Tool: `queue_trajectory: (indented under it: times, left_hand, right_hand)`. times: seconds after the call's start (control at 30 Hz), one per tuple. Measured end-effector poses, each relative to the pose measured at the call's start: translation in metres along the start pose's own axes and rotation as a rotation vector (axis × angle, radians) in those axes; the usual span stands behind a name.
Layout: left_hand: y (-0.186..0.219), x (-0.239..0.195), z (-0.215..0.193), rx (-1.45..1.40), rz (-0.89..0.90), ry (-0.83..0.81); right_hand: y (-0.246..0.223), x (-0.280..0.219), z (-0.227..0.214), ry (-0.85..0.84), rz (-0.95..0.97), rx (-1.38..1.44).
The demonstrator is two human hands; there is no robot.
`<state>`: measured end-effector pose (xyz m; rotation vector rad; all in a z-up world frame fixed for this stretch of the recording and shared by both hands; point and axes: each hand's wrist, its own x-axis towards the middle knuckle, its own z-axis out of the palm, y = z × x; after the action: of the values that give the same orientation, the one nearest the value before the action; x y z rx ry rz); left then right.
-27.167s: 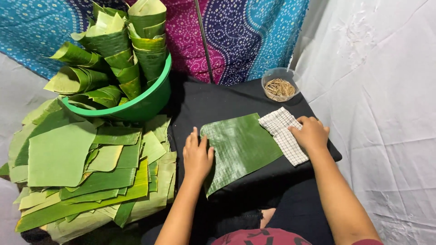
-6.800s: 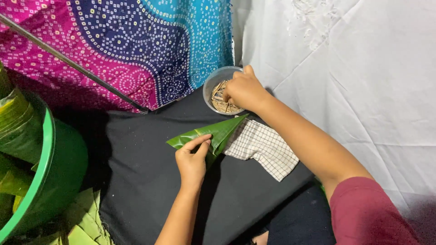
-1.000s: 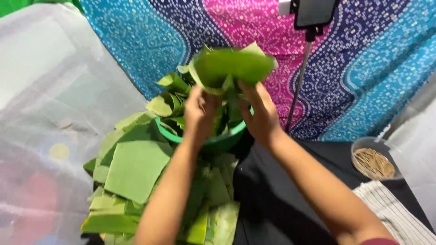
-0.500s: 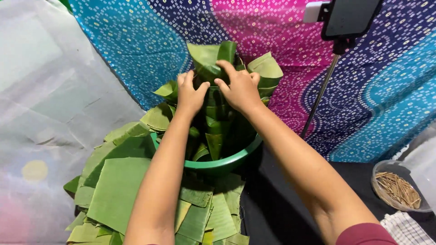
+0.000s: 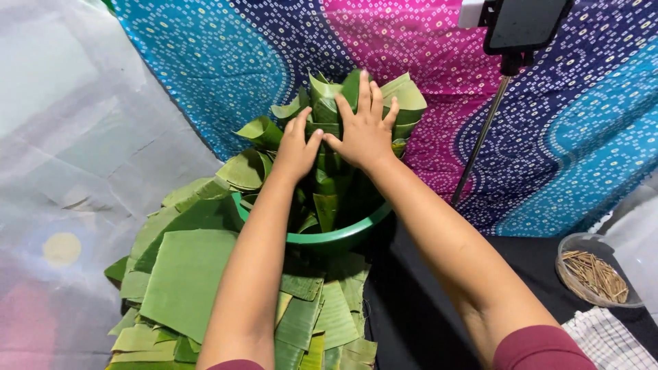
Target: Wiping banana leaves with a cloth and folding them into cones to be placed in a bucket.
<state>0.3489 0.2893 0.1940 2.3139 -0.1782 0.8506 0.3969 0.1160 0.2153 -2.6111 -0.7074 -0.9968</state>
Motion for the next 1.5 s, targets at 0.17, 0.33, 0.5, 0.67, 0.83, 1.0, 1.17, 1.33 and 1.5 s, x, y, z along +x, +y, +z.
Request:
queue_trajectory:
  times: [0.17, 0.33, 0.5, 0.67, 0.83, 1.0, 1.17, 1.33, 1.5]
  left_hand:
    - [0.047, -0.037, -0.031, -0.028, -0.169, -0.182]
    - [0.082, -0.156, -0.048, 0.110, -0.104, -0.125]
    - [0.129, -0.308, -0.077, 0.179, 0.023, 0.077]
    - [0.138, -0.403, -0.088, 0.309, -0.130, 0.210]
    - [0.134, -0.442, -0.100, 0.345, -0.359, 0.294]
    - [0.105, -0.465, -0.097, 0.561, -0.348, 0.285]
    - [0.110, -0.460, -0.114, 0.498, -0.366, 0.277]
    - [0.118, -0.443, -0.137, 0.407, -0.472, 0.323]
    - [0.105, -0.437, -0.155, 0.154, -0.601, 0.385]
  right_hand:
    - [-0.009, -0.020, -0.036, -0.111, -0.078, 0.035]
    - [-0.040, -0.094, -0.090, -0.050, -0.159, 0.193]
    - [-0.074, -0.227, -0.093, -0.240, -0.262, 0.466]
    - [-0.118, -0.312, -0.106, -0.281, -0.374, 0.482]
    - [-0.151, -0.341, -0.107, -0.316, -0.438, 0.488]
    - [-0.163, -0.341, -0.097, -0.089, -0.558, 0.349]
    - [-0.165, -0.312, -0.089, 0.091, -0.627, 0.336]
    - [-0.161, -0.284, -0.090, 0.126, -0.654, 0.323]
    - [-0.154, -0.278, -0.068, -0.122, -0.263, 0.498]
